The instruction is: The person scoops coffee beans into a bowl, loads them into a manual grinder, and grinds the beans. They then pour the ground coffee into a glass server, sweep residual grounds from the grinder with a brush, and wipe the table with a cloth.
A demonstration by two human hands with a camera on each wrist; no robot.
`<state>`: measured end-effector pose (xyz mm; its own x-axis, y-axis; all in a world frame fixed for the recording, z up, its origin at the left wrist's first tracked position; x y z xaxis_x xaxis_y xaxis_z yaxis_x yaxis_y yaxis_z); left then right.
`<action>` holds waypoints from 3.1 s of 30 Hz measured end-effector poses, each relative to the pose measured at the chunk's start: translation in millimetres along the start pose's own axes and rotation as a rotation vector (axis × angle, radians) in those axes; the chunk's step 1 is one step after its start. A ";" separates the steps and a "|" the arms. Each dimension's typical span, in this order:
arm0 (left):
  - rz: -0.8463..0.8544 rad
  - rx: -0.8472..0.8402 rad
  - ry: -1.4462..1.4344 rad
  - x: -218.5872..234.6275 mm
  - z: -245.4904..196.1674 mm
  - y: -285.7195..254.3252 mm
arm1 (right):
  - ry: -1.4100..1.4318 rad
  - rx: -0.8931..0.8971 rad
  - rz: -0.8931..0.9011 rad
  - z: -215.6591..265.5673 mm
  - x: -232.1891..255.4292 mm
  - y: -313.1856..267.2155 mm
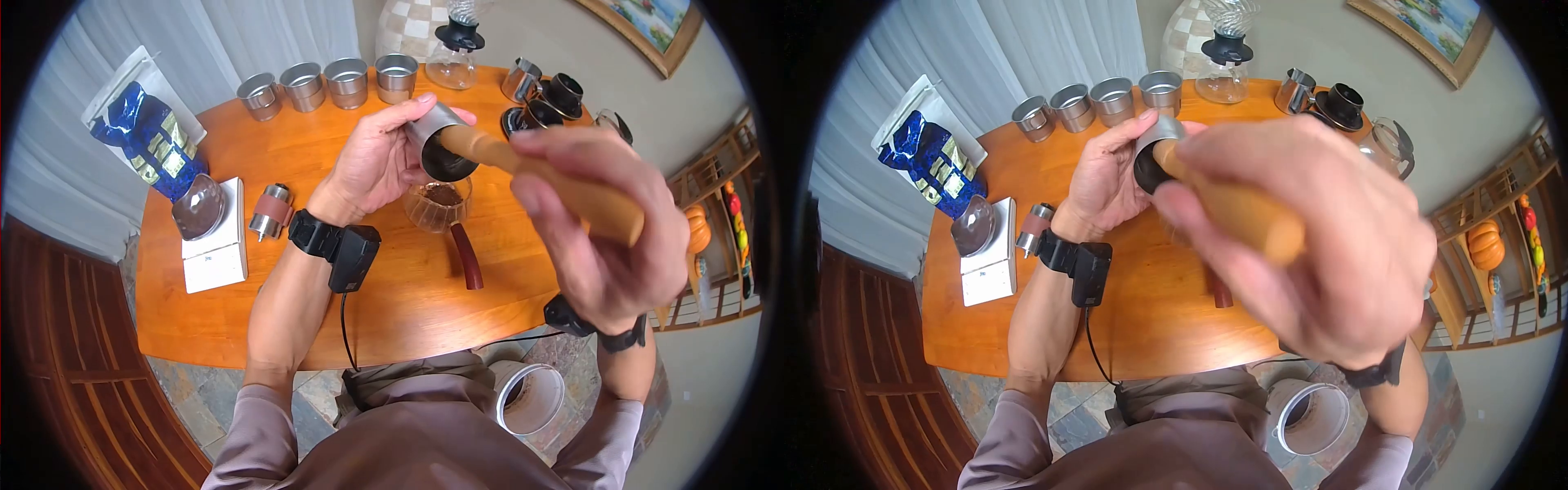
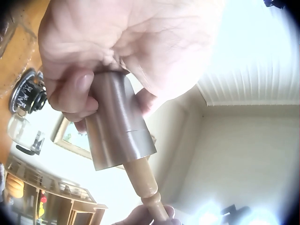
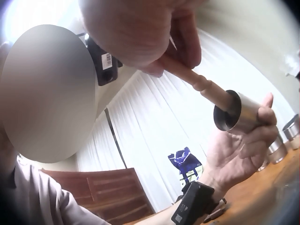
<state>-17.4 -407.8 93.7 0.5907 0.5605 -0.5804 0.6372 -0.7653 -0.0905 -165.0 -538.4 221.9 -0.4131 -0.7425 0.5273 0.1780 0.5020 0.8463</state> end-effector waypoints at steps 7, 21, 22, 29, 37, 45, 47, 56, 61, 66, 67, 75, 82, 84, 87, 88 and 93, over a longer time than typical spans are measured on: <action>0.172 0.021 -0.006 1.1 0.6 -2.0 | 0.032 0.076 0.064 8.8 -13.5 -10.4; 0.063 0.004 0.031 -4.4 -1.5 -4.4 | 0.169 0.105 0.045 -0.4 -11.4 -2.4; 0.062 0.003 0.028 -5.4 -1.5 -4.1 | 0.147 0.113 0.115 -1.0 -16.1 -2.7; 0.050 -0.003 0.028 1.8 2.3 0.3 | 0.140 -0.171 0.310 -11.3 -16.5 3.7; 0.031 0.005 -0.052 5.2 1.6 1.2 | 0.217 -0.163 0.107 -10.1 -26.8 -2.4; -0.042 -0.032 0.037 4.1 3.1 1.2 | 0.013 -0.275 0.390 -16.3 -26.2 9.8; -0.041 -0.061 0.027 5.9 4.5 2.7 | 0.023 -0.157 0.344 -8.9 -22.9 13.2; -0.021 0.001 -0.083 10.6 2.3 6.9 | -0.131 0.135 0.249 5.7 -24.2 -9.4; 0.060 -0.024 -0.068 11.2 -0.4 7.4 | -0.184 0.093 0.154 6.4 -36.9 -32.9; 0.136 -0.001 0.013 13.8 -2.0 2.1 | 0.084 -0.178 -0.047 -13.3 -32.8 -40.9; 0.102 0.001 0.054 10.7 -2.9 0.1 | 0.118 -0.207 -0.010 -15.9 -29.6 -38.6; 0.073 0.011 0.042 4.8 -3.3 -1.0 | -0.058 0.029 0.030 12.3 -13.4 -17.5; 0.119 -0.001 0.055 10.7 -2.8 -0.8 | 0.067 -0.052 0.115 -4.7 -28.4 -17.3; 0.086 0.000 0.050 9.4 -2.2 -1.2 | 0.111 -0.106 0.119 -9.1 -17.6 -15.4; 0.054 -0.002 0.042 16.0 -1.4 3.1 | 0.113 -0.055 0.144 -6.8 -4.6 -6.1; 0.054 -0.002 0.041 18.5 -0.8 4.0 | 0.072 -0.003 0.182 -1.4 -4.5 -2.2; 0.066 0.030 -0.051 13.5 -0.7 3.1 | -0.090 0.108 0.217 18.9 -27.1 -7.9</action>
<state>-7.2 -402.3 86.1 0.6045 0.4927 -0.6260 0.5823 -0.8095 -0.0749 -172.1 -513.8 199.5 -0.4543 -0.5720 0.6829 0.1772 0.6933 0.6985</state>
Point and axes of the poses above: each hand's wrist, its own y-axis towards the middle knuckle, its own x-axis out of the back of the hand, z = x × y, the point moved 5 cm from there along y, towards the middle knuckle, and after that the axes turned 10 degrees about x, right-handed, at the moved point
